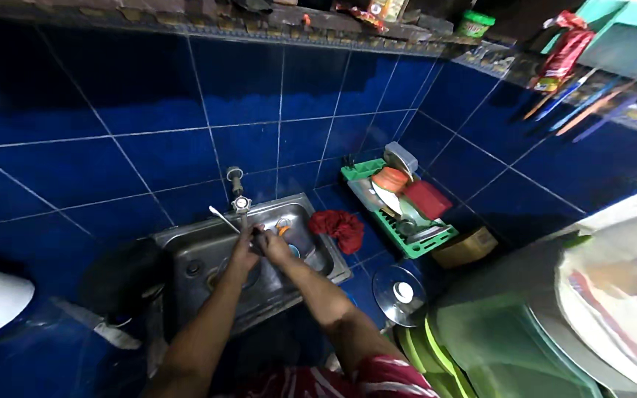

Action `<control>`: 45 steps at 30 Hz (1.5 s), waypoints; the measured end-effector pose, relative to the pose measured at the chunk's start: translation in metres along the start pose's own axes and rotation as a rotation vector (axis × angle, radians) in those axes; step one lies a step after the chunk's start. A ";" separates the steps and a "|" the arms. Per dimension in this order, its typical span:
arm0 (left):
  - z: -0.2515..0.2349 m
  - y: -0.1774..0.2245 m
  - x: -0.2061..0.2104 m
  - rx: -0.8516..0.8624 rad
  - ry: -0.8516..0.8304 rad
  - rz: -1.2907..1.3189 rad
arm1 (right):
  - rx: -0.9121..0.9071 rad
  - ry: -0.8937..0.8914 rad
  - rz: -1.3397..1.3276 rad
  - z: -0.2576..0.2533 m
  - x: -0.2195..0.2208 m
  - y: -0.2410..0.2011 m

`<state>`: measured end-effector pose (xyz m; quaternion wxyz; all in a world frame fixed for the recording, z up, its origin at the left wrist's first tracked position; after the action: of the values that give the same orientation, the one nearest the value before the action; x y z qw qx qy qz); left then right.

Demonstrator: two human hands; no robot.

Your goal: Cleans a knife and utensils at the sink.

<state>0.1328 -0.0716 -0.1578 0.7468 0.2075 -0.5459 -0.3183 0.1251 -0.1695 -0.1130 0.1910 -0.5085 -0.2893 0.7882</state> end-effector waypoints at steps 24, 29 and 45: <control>0.032 0.063 -0.048 0.004 0.092 -0.646 | -0.124 0.257 -0.226 0.008 -0.003 -0.038; 0.010 0.044 -0.040 -0.068 0.059 -0.882 | -0.248 0.344 -0.211 0.024 -0.094 -0.110; 0.009 -0.006 -0.032 -0.106 0.108 -0.120 | -0.025 0.309 -0.697 -0.014 0.001 -0.001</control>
<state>0.1167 -0.0531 -0.1805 0.7646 0.2167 -0.4738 -0.3794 0.1373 -0.1642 -0.1178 0.4827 -0.4949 -0.4222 0.5863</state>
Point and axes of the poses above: each hand's wrist, its own z-axis away from the middle knuckle, its own x-axis out of the palm, y = z × x, the point moved 10 cm from there along -z, towards the middle knuckle, and after that the axes turned 4 degrees about -y, right-handed, at the moved point
